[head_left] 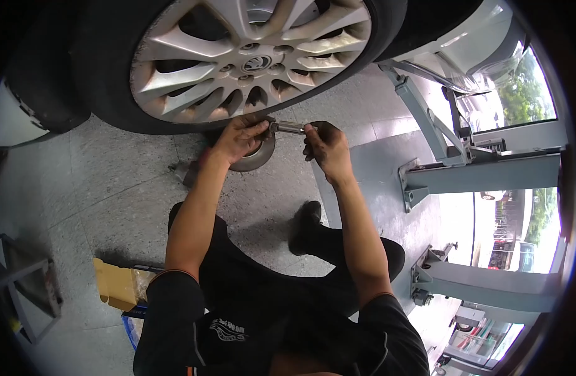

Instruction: Removing and installing a car wheel using an impact wrench and socket.

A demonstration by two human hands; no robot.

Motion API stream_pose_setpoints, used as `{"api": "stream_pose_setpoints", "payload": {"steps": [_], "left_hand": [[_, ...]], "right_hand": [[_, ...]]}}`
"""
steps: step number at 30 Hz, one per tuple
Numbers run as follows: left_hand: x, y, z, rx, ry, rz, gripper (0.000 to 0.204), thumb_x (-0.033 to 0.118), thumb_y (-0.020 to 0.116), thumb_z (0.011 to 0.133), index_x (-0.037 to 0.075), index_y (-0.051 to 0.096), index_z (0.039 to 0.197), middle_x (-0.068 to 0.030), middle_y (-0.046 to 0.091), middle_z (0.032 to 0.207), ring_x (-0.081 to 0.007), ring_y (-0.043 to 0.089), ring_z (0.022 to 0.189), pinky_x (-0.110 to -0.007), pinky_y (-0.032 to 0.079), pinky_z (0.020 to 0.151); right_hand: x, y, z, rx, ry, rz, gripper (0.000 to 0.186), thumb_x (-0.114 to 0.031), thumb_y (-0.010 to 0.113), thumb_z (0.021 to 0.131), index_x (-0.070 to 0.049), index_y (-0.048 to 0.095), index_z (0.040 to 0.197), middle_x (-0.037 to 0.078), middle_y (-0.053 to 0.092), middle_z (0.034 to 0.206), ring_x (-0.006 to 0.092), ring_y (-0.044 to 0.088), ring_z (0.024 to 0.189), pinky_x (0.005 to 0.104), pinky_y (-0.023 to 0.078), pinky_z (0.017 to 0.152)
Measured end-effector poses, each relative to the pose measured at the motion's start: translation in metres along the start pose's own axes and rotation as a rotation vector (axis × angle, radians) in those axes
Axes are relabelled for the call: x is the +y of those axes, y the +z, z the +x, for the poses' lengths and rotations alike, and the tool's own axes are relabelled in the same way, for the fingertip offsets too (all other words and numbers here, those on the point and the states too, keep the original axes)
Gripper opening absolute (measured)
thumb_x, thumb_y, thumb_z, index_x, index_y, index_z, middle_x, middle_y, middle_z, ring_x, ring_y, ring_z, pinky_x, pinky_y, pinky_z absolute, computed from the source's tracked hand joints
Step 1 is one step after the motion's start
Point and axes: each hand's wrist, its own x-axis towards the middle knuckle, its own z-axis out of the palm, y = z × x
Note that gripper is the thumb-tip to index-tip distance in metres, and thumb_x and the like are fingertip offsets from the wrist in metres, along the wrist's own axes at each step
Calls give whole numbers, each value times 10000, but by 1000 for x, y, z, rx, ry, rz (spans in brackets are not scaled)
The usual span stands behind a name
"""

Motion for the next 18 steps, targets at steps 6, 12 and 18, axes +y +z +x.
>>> {"api": "stream_pose_setpoints", "payload": {"steps": [6,12,18], "left_hand": [[24,16,6,-2,179,460,130,91,669,840,16,679,945,-23,664,806,-85,613,743,-210,490,687],[40,17,17,-97,216,938,156,70,693,805,-17,682,933,-39,675,827,-101,621,767,-220,490,720],[32,27,26,-160,190,859,162,65,693,800,-24,682,935,-70,684,852,-107,626,798,-231,489,732]], "right_hand": [[19,-6,9,-38,223,403,299,-263,576,917,30,576,857,47,544,685,106,487,532,235,391,472],[48,-1,8,-116,331,773,239,-247,562,929,-9,561,905,36,542,710,81,447,523,187,372,466],[64,-14,11,-224,492,1082,230,-218,512,952,10,542,956,29,527,712,30,425,502,118,346,385]]}}
